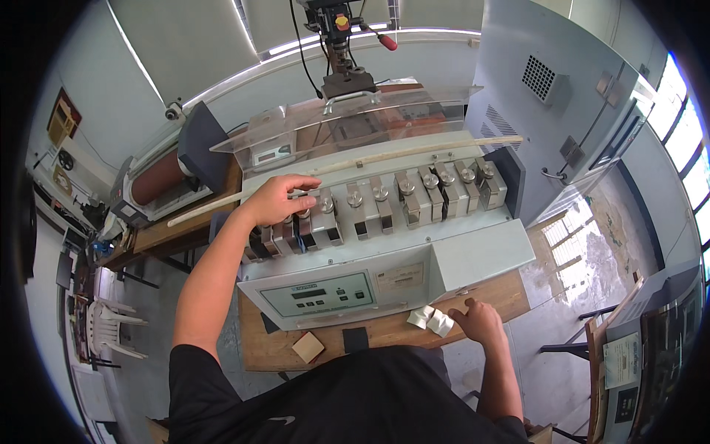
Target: Testing shoe materials using a flex test machine by clamping fabric swatches and operating the machine.
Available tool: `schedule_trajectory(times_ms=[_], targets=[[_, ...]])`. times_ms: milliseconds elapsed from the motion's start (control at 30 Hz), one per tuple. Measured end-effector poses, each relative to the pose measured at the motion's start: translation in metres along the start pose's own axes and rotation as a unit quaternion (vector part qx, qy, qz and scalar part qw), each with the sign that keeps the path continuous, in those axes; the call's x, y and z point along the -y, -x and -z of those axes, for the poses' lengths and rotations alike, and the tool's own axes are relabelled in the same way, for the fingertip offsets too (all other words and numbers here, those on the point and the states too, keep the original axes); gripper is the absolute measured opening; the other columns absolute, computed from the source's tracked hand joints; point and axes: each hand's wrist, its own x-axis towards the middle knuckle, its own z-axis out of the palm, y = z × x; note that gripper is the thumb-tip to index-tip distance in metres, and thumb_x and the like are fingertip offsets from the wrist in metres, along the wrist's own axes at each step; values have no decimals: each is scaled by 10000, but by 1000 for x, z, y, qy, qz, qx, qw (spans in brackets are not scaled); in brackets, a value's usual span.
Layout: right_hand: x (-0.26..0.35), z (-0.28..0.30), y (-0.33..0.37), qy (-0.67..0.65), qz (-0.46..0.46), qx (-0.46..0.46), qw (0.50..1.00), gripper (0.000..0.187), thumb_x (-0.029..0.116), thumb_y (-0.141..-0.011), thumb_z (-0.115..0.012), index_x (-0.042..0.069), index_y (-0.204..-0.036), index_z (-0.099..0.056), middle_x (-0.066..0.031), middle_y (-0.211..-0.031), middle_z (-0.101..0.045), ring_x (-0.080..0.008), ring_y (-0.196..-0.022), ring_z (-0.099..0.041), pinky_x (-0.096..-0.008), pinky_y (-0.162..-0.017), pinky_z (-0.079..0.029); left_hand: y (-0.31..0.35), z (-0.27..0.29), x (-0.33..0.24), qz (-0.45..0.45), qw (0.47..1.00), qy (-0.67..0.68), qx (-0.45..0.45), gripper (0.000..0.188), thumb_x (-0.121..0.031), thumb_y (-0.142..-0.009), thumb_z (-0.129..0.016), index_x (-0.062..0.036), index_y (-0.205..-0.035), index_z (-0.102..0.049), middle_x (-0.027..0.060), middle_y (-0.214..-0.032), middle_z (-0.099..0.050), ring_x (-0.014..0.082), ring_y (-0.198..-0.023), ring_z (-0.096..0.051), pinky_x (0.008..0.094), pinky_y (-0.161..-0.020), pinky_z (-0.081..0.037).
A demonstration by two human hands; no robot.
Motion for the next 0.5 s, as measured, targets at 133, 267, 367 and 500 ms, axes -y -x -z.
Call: schedule_trajectory(times_ms=[133,267,367,500], targets=[[60,84,24,-162,115,-5,980,269,253,-851,-689,-10,-906,-699,-161,-760,-674,-276,-618,-644,-363,-626,-501,6,8,-30,-2,996,-75,-49,331,-199,-860,-685,-73,-1166,-666,107,-1140,-656,242,-1028,-627,335,-899,-484],[120,115,2,-174,323,-189,911,227,228,-846,-695,16,-927,-695,-126,-777,-650,-257,-653,-634,-363,-637,-501,6,-1,-41,-78,988,-129,-26,315,-138,-822,-691,-67,-1128,-679,104,-1078,-662,284,-988,-624,360,-871,-497],[172,131,-38,-57,429,-261,863,269,272,-838,-699,51,-990,-683,-101,-861,-656,-261,-832,-636,-379,-736,-510,2,-11,-43,-89,980,-178,-10,305,-118,-808,-702,-63,-1108,-682,109,-1068,-659,296,-987,-617,364,-873,-495],[220,110,-107,41,461,-196,865,279,301,-838,-677,61,-981,-681,-99,-909,-659,-296,-947,-598,-406,-830,-486,-5,-18,-52,-91,968,-235,-17,227,-113,-808,-693,-37,-1021,-682,108,-1012,-655,295,-978,-607,392,-874,-477]])
